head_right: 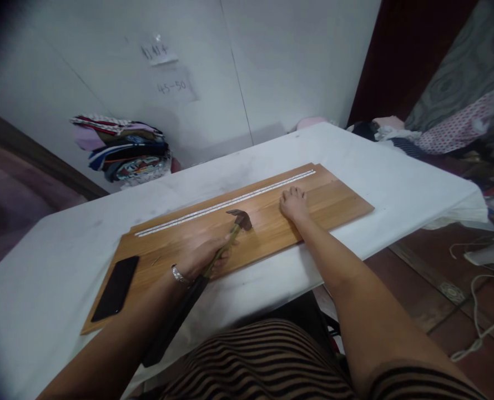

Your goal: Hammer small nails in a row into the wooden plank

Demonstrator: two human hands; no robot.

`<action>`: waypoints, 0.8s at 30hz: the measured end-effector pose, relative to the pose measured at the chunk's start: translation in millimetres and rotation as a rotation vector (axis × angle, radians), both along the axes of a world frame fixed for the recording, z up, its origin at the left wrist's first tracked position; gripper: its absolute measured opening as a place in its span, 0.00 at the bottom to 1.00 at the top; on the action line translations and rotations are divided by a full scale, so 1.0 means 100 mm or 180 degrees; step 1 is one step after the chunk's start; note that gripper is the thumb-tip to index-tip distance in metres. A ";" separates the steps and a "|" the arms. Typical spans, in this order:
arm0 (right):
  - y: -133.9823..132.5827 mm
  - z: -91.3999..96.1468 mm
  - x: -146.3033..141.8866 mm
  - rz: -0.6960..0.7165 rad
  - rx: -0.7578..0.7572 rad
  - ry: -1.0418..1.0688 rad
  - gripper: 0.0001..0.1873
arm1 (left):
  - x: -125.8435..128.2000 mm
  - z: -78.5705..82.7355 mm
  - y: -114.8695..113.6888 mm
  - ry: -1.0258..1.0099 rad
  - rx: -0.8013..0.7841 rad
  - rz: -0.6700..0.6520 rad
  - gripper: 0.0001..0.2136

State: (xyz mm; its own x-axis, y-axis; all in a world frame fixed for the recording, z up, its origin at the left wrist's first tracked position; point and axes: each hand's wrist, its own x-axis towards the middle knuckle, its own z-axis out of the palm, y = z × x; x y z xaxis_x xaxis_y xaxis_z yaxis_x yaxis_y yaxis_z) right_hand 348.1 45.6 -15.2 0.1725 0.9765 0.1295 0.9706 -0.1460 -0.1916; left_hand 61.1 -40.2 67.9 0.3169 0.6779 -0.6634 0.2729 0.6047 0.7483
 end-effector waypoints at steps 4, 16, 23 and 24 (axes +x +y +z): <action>0.00 -0.01 0.00 0.0012 0.0030 -0.0022 0.23 | -0.01 0.02 -0.01 -0.0122 0.0040 -0.0006 0.22; -0.01 -0.02 0.02 0.0067 0.0050 -0.0084 0.21 | -0.02 -0.01 0.00 -0.0004 0.0012 0.0028 0.21; 0.00 -0.02 0.01 0.0050 0.0032 -0.0056 0.24 | -0.01 0.04 -0.02 -0.0109 0.0037 0.0053 0.22; 0.00 -0.02 0.01 0.0046 0.0026 -0.0052 0.24 | -0.01 0.03 -0.02 -0.0067 0.0023 0.0062 0.22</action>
State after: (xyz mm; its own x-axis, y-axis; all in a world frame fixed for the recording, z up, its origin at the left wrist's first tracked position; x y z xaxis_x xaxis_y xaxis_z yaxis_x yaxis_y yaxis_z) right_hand 349.5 45.5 -17.5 0.1563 0.9777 0.1401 0.9755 -0.1306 -0.1770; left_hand 60.1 -42.3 71.3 0.3175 0.6889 -0.6517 0.2452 0.6042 0.7582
